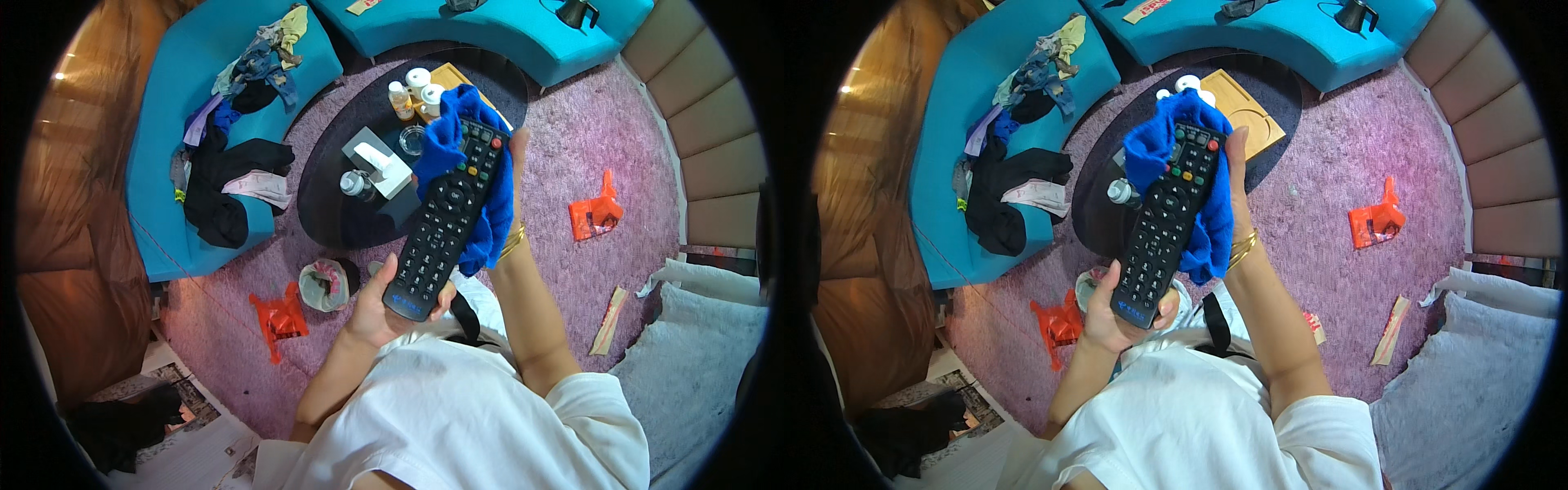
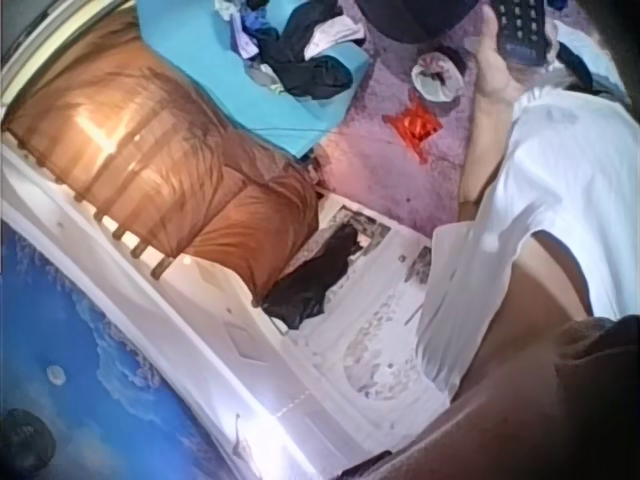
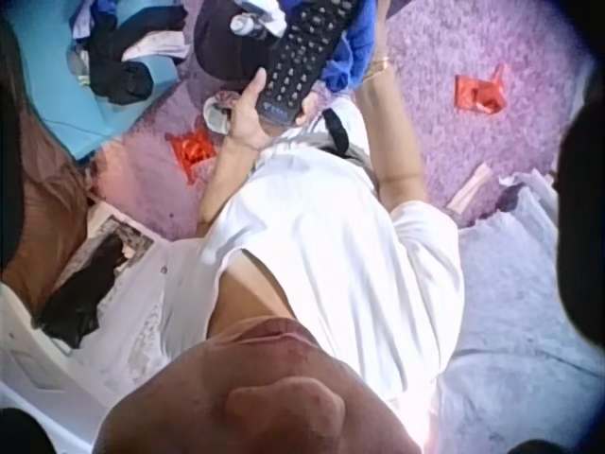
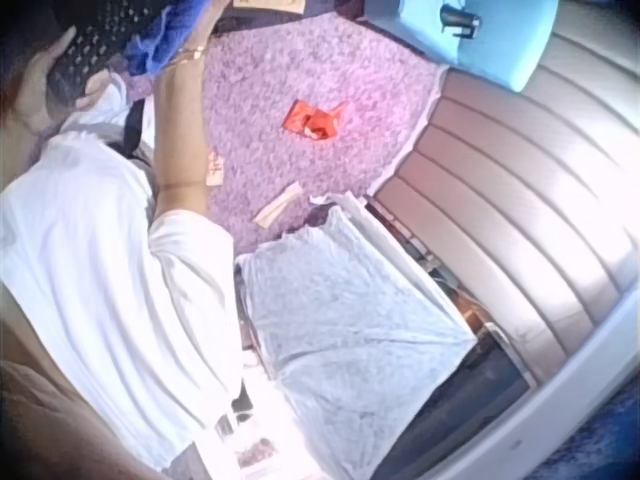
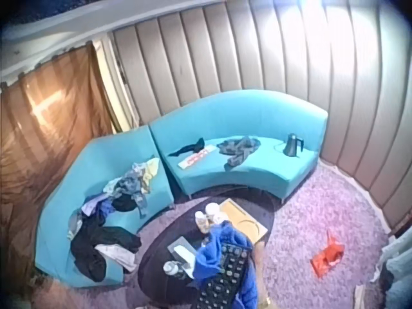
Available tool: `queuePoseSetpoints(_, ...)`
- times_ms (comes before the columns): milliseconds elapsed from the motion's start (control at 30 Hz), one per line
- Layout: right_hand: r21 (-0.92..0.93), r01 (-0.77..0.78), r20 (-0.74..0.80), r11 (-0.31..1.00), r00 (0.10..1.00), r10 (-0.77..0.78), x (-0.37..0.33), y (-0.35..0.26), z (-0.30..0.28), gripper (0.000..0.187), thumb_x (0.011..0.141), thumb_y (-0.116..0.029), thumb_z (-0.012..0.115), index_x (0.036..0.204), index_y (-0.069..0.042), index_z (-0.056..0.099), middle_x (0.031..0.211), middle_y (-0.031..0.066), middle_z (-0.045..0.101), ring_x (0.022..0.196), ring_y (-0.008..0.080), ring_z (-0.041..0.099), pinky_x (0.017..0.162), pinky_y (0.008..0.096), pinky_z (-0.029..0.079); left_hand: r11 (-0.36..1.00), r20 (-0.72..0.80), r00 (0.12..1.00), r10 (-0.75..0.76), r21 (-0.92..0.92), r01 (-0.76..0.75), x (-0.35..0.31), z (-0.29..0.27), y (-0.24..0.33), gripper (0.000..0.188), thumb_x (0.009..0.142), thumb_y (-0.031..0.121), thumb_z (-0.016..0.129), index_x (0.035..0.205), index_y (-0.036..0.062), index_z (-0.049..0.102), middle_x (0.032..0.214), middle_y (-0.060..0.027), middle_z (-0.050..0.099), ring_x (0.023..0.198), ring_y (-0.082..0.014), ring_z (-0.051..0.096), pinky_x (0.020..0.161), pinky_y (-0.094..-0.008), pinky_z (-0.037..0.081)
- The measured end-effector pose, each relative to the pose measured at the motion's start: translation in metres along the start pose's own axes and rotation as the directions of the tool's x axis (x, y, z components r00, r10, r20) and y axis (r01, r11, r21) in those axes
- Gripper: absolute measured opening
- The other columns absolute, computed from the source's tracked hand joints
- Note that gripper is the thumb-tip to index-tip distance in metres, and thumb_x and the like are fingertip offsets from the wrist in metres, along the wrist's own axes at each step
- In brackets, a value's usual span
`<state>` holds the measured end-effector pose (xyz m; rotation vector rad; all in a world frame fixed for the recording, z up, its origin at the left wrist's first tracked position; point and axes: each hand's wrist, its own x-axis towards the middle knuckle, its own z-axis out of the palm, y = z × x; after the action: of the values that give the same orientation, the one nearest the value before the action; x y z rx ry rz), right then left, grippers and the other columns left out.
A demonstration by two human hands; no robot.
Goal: The person wipes a round glass coffee table with a blue cloth, moving a bottle and a water pitcher aside to reach the surface. They then pick up a remote control and wipe it thoroughly, followed by wiping a black portable speaker. The person continues wiping the table surface and the wooden tray on top of it.
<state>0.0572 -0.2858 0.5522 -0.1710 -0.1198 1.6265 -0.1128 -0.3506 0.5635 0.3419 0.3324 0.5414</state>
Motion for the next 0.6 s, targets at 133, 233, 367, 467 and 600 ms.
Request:
queuePoseSetpoints(133,0.007,0.075,-0.011,0.997,0.997,-0.075,-0.001,0.005,0.007,0.070,0.077,-0.067,0.042,0.115,-0.008,0.048,0.095,0.0118,0.059,0.084,0.0241,0.059,0.079,0.0419,0.049,0.949,0.062,0.995,-0.078,-0.300,0.093,0.001,-0.001,-0.008,0.065,0.087,0.057,0.027,0.119,0.0020,0.040,0.084,-0.0128,0.052,0.067,-0.0167,0.048,0.058,-0.0266,0.039)
queuePoseSetpoints(233,-0.125,0.127,-0.055,0.984,0.989,-0.135,-0.004,0.006,0.011,0.055,0.079,-0.057,0.049,0.104,-0.008,0.049,0.092,0.0091,0.055,0.088,0.0224,0.056,0.079,0.0406,0.048,0.962,0.051,0.995,-0.081,-0.257,0.092,-0.003,-0.002,-0.009,0.065,0.088,0.056,0.026,0.122,0.0018,0.039,0.081,-0.0136,0.055,0.065,-0.0164,0.050,0.058,-0.0253,0.040)
queuePoseSetpoints(367,-0.131,0.127,-0.067,0.983,0.988,-0.137,-0.003,0.003,0.011,0.048,0.079,-0.049,0.055,0.102,-0.009,0.046,0.091,0.0093,0.053,0.088,0.0225,0.055,0.076,0.0384,0.050,0.983,-0.140,0.988,-0.072,0.156,0.094,-0.009,-0.010,0.001,0.061,0.091,0.051,0.027,0.122,0.0003,0.041,0.087,-0.0155,0.059,0.073,-0.0193,0.057,0.067,-0.0269,0.045)
queuePoseSetpoints(467,-0.308,0.180,-0.069,0.934,0.975,-0.210,-0.002,0.000,0.003,0.046,0.078,-0.046,0.057,0.104,-0.009,0.045,0.092,0.0094,0.053,0.088,0.0224,0.056,0.073,0.0363,0.051,0.766,-0.268,0.946,0.182,0.642,0.034,-0.007,-0.015,0.011,0.059,0.091,0.046,0.034,0.128,0.0010,0.033,0.106,-0.0184,0.056,0.084,-0.0210,0.059,0.071,-0.0330,0.049)
queuePoseSetpoints(600,-0.534,0.162,-0.200,0.830,0.929,-0.310,-0.001,0.002,0.003,0.043,0.080,-0.040,0.058,0.106,-0.008,0.046,0.093,0.0096,0.055,0.086,0.0224,0.057,0.070,0.0342,0.052,0.027,-0.094,0.925,0.367,0.996,0.090,-0.007,-0.001,0.017,0.072,0.083,0.047,0.053,0.130,-0.0015,0.028,0.117,-0.0170,0.049,0.095,-0.0226,0.056,0.080,-0.0312,0.044)
